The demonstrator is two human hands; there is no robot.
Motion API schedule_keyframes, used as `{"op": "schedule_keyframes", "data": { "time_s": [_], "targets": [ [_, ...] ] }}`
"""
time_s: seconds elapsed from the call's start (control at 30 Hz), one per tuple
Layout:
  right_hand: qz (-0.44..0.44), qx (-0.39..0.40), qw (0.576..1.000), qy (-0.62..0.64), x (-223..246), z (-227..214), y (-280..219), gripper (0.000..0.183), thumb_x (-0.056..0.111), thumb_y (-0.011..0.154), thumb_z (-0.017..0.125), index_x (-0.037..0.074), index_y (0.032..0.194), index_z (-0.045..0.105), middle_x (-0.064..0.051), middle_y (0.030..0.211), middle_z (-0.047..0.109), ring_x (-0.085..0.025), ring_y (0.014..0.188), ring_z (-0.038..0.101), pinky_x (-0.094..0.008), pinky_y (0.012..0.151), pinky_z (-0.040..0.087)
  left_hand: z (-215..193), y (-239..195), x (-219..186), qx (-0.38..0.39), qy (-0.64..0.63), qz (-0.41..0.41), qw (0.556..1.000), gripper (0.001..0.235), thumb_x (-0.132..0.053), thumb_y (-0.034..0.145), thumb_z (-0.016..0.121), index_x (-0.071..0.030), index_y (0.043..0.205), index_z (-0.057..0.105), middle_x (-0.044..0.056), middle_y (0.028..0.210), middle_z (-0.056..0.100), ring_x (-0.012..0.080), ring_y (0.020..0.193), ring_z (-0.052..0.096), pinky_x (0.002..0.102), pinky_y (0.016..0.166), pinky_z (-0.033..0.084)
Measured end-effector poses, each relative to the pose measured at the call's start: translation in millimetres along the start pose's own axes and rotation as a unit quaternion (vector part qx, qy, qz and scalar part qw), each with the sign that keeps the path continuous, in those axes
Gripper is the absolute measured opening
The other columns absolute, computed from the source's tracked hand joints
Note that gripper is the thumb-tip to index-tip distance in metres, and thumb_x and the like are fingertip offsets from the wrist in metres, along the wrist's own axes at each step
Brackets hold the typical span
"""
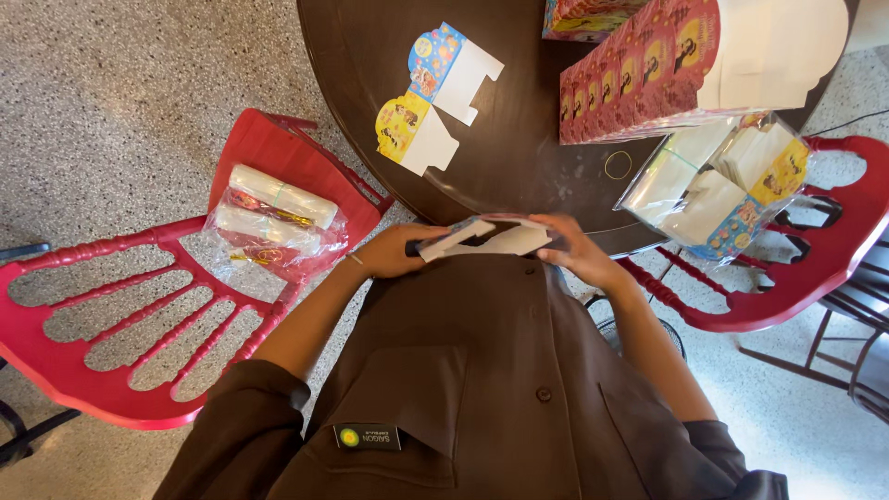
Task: The person assembles flat-packed paper boxes by folding and tucking flaps into slots. They repeatedly pick up a flat box, fold the sides, and secure the structure, then place the finished box on a stack. The person also handles plastic-wrapped packages of boxes and rubber bands on the table.
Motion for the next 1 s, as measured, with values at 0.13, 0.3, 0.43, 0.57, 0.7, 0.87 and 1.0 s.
{"op": "schedule_keyframes", "data": {
  "time_s": [0.13,0.3,0.43,0.57,0.7,0.87,1.0],
  "targets": [
    [-0.054,-0.152,0.978,-0.135,2.1,-5.5,-0.3,0.043,0.017,0.079,0.082,0.01,0.12,0.073,-0.016,0.137,0.058,-0.031,0.128,0.057,-0.04,0.105,0.046,-4.2,24.3,7.7,-0.087,0.157,0.018,0.984,0.023,-0.02,0.092,0.075,-0.011,0.114,0.076,0.013,0.101,0.074,0.0342,0.097,0.069,0.044,0.086,0.054],
    [-0.122,-0.209,0.941,-0.235,-0.6,4.0,7.9,0.027,0.013,0.081,0.084,0.007,0.107,0.076,-0.009,0.104,0.074,-0.031,0.101,0.069,-0.039,0.091,0.052,-6.2,47.8,-11.0,-0.192,0.156,0.064,0.967,0.019,-0.019,0.089,0.076,-0.007,0.104,0.076,0.012,0.1,0.075,0.0334,0.096,0.07,0.044,0.086,0.054],
    [-0.045,-0.254,0.961,-0.099,-15.3,4.4,6.0,0.015,0.01,0.091,0.081,0.003,0.102,0.074,-0.008,0.098,0.073,-0.019,0.092,0.071,-0.032,0.084,0.055,-5.3,49.6,-27.9,-0.131,0.075,0.104,0.983,0.041,-0.023,0.082,0.083,-0.001,0.114,0.071,0.016,0.111,0.072,0.0334,0.106,0.067,0.042,0.094,0.053],
    [-0.005,-0.255,0.961,0.106,-31.7,-0.7,13.4,0.017,0.008,0.092,0.076,-0.003,0.105,0.07,-0.007,0.1,0.075,-0.01,0.092,0.07,-0.026,0.082,0.056,5.5,63.2,-13.0,-0.129,-0.037,-0.011,0.991,0.044,-0.022,0.078,0.088,-0.001,0.113,0.072,0.011,0.107,0.076,0.0185,0.099,0.07,0.034,0.09,0.055],
    [0.011,-0.196,0.965,0.173,-41.9,-1.7,20.2,0.027,0.003,0.087,0.078,-0.006,0.11,0.067,-0.008,0.1,0.074,-0.008,0.089,0.069,-0.023,0.076,0.057,14.7,79.5,13.7,-0.193,-0.078,-0.091,0.974,0.03,-0.017,0.082,0.086,-0.002,0.106,0.075,0.007,0.095,0.079,0.0072,0.085,0.071,0.026,0.079,0.058],
    [0.02,-0.242,0.957,0.159,-48.9,2.2,20.0,0.025,0.003,0.093,0.077,-0.009,0.114,0.071,-0.01,0.099,0.076,-0.008,0.089,0.07,-0.023,0.078,0.057,9.9,93.6,27.6,-0.193,-0.051,-0.113,0.973,0.025,-0.016,0.081,0.088,-0.001,0.098,0.076,0.007,0.088,0.079,0.0091,0.077,0.07,0.027,0.073,0.058],
    [-0.021,-0.314,0.938,0.143,-42.9,-2.4,14.7,0.027,0.004,0.092,0.077,-0.008,0.113,0.067,-0.009,0.101,0.077,-0.01,0.094,0.073,-0.026,0.079,0.061,-0.1,114.7,15.9,-0.236,-0.075,-0.064,0.967,0.039,-0.015,0.08,0.088,-0.004,0.114,0.073,0.008,0.104,0.079,0.0127,0.093,0.074,0.03,0.086,0.059]
  ]
}}
Point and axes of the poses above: each hand's wrist, its own y-axis towards the middle knuckle, its own z-axis out of the palm, x = y × z, the point moved 2 cm from there along y, towards the middle knuckle
